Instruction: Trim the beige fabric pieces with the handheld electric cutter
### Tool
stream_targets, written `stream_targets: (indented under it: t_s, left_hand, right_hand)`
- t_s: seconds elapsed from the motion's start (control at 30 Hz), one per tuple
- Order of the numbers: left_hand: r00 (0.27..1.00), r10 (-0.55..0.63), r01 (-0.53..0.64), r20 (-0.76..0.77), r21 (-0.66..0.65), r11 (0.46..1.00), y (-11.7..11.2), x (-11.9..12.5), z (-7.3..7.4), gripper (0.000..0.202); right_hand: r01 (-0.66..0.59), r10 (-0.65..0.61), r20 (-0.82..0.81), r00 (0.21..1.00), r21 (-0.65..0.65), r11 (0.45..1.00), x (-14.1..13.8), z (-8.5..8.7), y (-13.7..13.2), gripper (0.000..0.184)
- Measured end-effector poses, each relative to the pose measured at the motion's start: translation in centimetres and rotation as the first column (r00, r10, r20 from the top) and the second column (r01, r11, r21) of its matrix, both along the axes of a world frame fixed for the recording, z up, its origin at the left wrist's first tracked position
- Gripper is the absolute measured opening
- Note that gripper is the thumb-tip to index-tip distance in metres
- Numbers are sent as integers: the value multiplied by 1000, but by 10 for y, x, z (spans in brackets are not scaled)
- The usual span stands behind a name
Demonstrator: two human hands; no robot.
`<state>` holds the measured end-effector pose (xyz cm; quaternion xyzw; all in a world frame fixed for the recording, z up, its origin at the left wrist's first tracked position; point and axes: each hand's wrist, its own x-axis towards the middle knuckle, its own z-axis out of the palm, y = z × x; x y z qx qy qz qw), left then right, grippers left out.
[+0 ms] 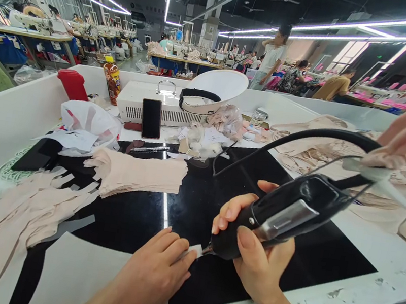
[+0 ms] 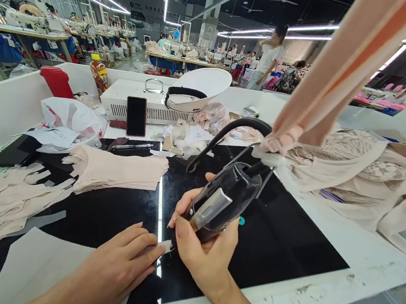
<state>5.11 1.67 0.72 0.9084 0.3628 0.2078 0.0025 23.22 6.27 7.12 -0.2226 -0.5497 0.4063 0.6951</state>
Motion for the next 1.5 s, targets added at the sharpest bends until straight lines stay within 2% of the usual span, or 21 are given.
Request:
stream_targets:
  t_s: [0.13, 0.3, 0.57, 0.7, 1.03, 1.5]
  left_hand:
    - [1000, -5, 4, 11, 24, 1000, 0, 0, 0, 29]
    - [998, -37, 36, 40, 41, 999, -7, -3, -2, 22]
    - [998, -34, 25, 61, 148, 989, -14, -10, -8, 25]
    - [996, -15, 1, 88, 159, 987, -13, -7, -9, 27]
    - [993, -46, 24, 105, 207, 978, -14, -11, -18, 30]
    - [995, -37, 12, 91, 260, 965, -19, -8, -6, 34]
  right_hand:
    - [-1, 1, 9, 1000, -2, 1000, 0, 0, -2, 44]
    - [-1, 1, 8, 1000, 6, 1000, 0, 1, -4, 48]
    - [66, -65, 31, 997, -29, 997, 2, 4, -12, 49]
    - [81, -79, 42, 996, -43, 996, 3, 5, -15, 50]
    - [115, -115, 2, 993, -27, 993, 1, 5, -10, 51]
    - [80, -79, 75, 994, -15, 997, 9, -1, -11, 55]
